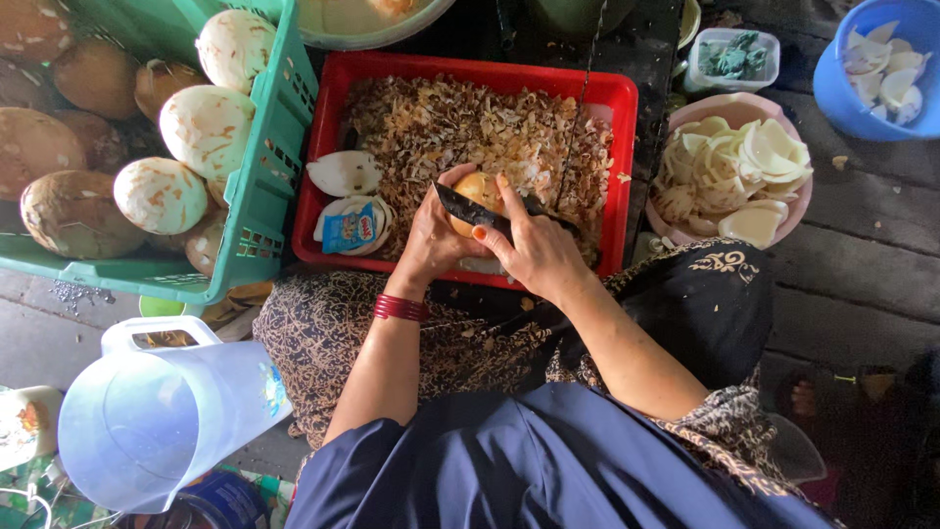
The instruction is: The person sits on the floor and peels the outer husk off coconuts with a small knife, letting the husk pieces fall into a red tray. They rotate each coconut while cutting, dip finished coconuts in a water bowl, and place the peeled coconuts into a green crate.
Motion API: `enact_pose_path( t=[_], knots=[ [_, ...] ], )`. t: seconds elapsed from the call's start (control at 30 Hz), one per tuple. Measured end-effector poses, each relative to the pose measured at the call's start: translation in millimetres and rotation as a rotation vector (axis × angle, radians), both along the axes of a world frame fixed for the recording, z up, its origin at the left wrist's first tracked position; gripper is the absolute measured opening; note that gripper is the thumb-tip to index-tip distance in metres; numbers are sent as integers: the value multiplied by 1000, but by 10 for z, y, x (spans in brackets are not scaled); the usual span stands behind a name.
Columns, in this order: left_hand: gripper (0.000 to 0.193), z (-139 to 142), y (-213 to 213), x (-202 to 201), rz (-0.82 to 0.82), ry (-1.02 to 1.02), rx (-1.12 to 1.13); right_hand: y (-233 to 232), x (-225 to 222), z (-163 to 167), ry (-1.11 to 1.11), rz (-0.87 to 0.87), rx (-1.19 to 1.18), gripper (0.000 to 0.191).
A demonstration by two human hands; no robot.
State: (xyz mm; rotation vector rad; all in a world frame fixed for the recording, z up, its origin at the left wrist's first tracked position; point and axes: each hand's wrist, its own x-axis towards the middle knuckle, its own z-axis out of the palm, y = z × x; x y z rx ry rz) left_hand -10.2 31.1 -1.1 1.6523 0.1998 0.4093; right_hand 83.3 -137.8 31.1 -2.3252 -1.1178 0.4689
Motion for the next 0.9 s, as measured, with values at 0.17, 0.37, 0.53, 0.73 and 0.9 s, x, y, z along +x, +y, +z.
enact_pose_path(
  t=[0.17, 0.37, 0.53, 0.73, 0.9],
  knots=[
    [112, -12, -5, 12, -9, 11, 11, 114, -21, 205, 88, -33, -155, 75],
    [118, 4, -21, 43, 72, 62, 249, 305, 201, 67, 296, -259, -128, 68],
    [110, 18, -7, 17, 89, 131, 269, 102, 257, -120, 452, -128, 172, 71],
    [107, 10, 6, 48, -30, 60, -65, 84, 162, -101, 150, -62, -53, 77],
    [107, 23, 21, 37, 48, 93, 174, 198, 177, -6, 486, -197, 120, 75]
  ],
)
